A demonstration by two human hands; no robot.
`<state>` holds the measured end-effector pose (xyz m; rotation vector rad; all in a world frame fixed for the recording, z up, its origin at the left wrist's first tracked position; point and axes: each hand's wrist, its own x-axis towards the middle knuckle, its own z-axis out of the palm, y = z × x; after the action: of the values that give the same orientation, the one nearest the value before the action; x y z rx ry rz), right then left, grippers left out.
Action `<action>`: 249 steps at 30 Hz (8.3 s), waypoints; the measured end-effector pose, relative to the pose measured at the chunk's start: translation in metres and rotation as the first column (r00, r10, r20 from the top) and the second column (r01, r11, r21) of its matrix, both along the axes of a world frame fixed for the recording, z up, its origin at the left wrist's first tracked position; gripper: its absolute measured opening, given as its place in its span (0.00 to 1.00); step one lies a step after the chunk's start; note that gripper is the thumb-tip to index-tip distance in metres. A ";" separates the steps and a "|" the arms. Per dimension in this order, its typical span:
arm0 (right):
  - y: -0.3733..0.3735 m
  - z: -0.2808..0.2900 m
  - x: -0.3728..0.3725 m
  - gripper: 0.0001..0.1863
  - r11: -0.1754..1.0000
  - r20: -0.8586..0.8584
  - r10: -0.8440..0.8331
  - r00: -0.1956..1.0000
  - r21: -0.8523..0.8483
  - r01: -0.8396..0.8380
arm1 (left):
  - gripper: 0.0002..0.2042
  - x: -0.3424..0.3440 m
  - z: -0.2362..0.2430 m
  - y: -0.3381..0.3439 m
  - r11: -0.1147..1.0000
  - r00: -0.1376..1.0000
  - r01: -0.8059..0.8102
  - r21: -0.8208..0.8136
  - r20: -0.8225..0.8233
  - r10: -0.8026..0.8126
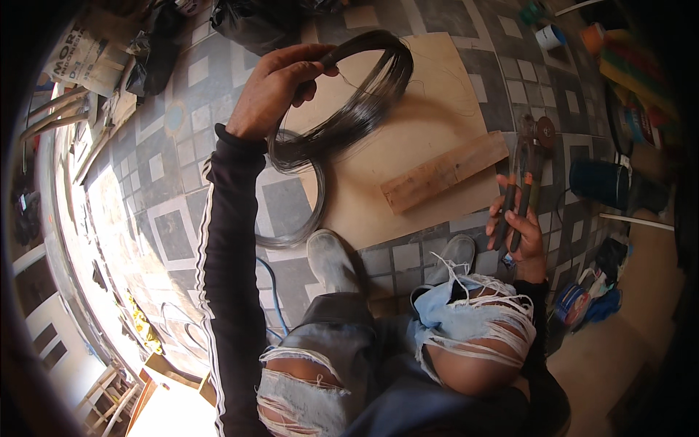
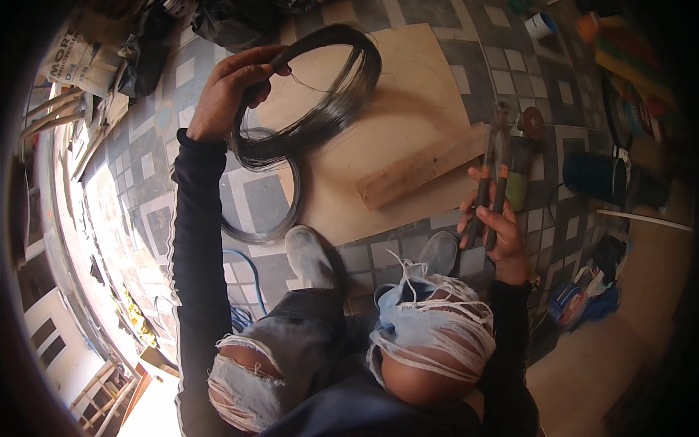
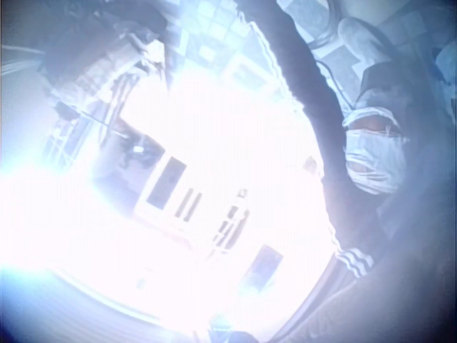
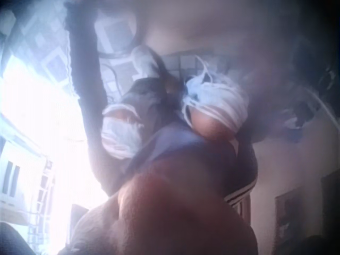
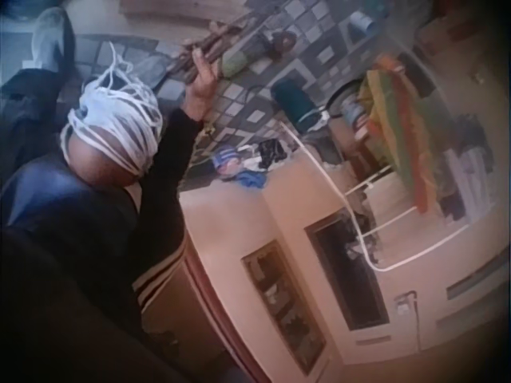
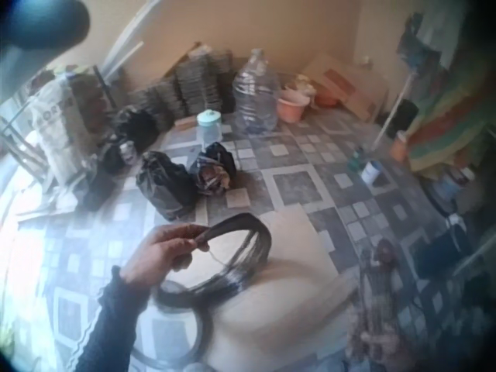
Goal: The person sits on the floor and uses pliers to bend and shape a coiled metal ring into a circular form. They repeatedly adjust the ring's shape, cut a section with the pliers, and then place the finished ring next to another one. The person briefly picks up an angle grinder before setting it down and continuing to adjust the rings.
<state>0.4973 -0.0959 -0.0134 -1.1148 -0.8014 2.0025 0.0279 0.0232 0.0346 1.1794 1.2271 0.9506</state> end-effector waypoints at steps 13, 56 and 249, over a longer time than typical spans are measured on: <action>0.065 0.059 -0.108 0.49 0.882 -0.319 0.427 0.846 -0.061 -0.468 | 0.21 0.016 0.005 -0.019 0.999 0.997 0.041 0.027 -0.060 -0.039; 0.070 0.033 -0.136 0.39 0.842 -0.372 0.454 0.810 -0.119 -0.527 | 0.20 0.015 0.001 -0.019 0.994 0.984 0.075 0.082 -0.170 -0.060; 0.156 -0.040 -0.110 0.43 0.393 0.659 -0.549 0.514 0.746 -0.538 | 0.24 0.026 0.015 -0.028 0.980 0.900 0.088 0.178 -0.436 -0.001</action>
<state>0.3869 0.0604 -0.0536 -1.2585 -2.1112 0.3584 0.0540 -0.0048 0.0496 1.6318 1.4728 0.8078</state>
